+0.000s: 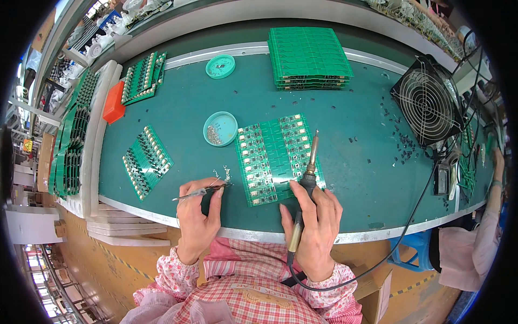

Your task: The person solders electronic components onto circuit boards using a soldering iron and solder wire, occasionally rotating and stacking the boards on the workbench.

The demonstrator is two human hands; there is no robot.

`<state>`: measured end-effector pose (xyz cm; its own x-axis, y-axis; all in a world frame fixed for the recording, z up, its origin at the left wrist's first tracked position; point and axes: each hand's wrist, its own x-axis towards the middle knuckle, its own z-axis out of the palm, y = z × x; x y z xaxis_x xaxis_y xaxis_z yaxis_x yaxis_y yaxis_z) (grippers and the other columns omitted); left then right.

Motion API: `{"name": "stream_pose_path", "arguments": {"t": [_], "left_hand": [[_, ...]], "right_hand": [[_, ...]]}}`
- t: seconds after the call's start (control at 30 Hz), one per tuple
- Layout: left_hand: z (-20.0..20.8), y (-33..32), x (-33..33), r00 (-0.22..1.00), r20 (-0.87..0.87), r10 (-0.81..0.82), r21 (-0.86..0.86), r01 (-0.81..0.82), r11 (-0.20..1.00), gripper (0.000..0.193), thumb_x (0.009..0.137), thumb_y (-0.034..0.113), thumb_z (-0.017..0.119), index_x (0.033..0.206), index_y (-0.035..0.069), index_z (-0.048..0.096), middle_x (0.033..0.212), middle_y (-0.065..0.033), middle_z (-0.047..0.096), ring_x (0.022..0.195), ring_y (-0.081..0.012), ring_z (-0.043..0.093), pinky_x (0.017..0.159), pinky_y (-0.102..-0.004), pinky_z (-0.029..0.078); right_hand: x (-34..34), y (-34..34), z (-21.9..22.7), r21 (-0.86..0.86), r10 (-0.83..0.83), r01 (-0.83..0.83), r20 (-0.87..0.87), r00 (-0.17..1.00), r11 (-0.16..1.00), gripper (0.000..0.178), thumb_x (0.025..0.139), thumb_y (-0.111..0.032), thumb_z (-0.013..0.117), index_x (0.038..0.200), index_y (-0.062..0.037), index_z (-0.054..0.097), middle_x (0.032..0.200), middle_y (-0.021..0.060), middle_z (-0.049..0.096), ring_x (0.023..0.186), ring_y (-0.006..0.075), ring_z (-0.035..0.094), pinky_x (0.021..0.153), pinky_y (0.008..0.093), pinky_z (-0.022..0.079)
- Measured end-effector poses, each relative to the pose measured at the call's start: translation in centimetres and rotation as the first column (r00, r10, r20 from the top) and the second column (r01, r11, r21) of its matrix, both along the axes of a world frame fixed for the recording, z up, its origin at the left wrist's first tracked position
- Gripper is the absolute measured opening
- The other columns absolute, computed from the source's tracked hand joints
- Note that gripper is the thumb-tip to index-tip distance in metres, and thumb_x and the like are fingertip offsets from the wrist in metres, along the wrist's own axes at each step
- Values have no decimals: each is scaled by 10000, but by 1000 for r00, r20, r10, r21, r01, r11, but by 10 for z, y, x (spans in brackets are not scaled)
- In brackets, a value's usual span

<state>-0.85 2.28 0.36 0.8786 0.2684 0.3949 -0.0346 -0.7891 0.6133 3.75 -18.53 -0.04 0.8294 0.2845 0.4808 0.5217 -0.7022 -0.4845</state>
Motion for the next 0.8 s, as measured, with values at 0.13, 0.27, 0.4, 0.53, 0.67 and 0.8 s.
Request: {"name": "stream_pose_path", "arguments": {"t": [0.13,0.27,0.4,0.53,0.67,0.8], "left_hand": [[-1,0,1,999,18,-44,14,44,999,127,866,-13,669,986,26,682,1005,-90,717,903,-274,672,869,-386,448],[-2,0,2,998,23,-57,26,57,998,134,867,-15,667,993,30,677,1005,-87,716,897,-272,674,868,-390,450],[-2,2,5,996,51,-71,59,68,996,213,819,-39,715,1011,40,668,1012,-64,701,851,-257,655,864,-388,446],[-3,4,5,995,66,-69,73,64,995,209,817,-38,718,1005,40,671,1004,-65,701,845,-257,653,856,-386,448],[3,-1,2,998,41,-56,77,53,996,161,839,-9,705,990,37,677,991,-79,707,853,-275,655,847,-396,458],[-2,-4,2,995,72,-70,113,62,992,181,821,-8,730,984,48,675,984,-64,695,858,-260,654,838,-395,458]], "right_hand": [[-1,0,0,13,-4,4,1,1000,1000,548,735,-91,820,1259,-75,657,1121,169,605,1031,322,595,995,475,448],[0,0,-2,25,-7,7,2,1000,1000,552,735,-89,820,1261,-74,655,1117,171,604,1026,325,596,992,476,448],[1,0,0,34,-10,11,-6,1000,999,550,734,-87,820,1259,-74,657,1110,172,601,1023,334,593,987,474,449],[3,3,-1,48,-1,2,-10,1000,999,549,731,-84,819,1255,-74,656,1111,173,592,1022,349,585,978,473,449],[-1,-2,3,38,1,0,-21,1000,999,560,719,-82,823,1253,-76,652,1118,170,586,1031,370,574,969,476,447],[-4,-4,-4,39,4,-3,-15,1000,999,564,722,-79,820,1258,-82,645,1115,174,578,1046,371,569,964,469,443]]}}
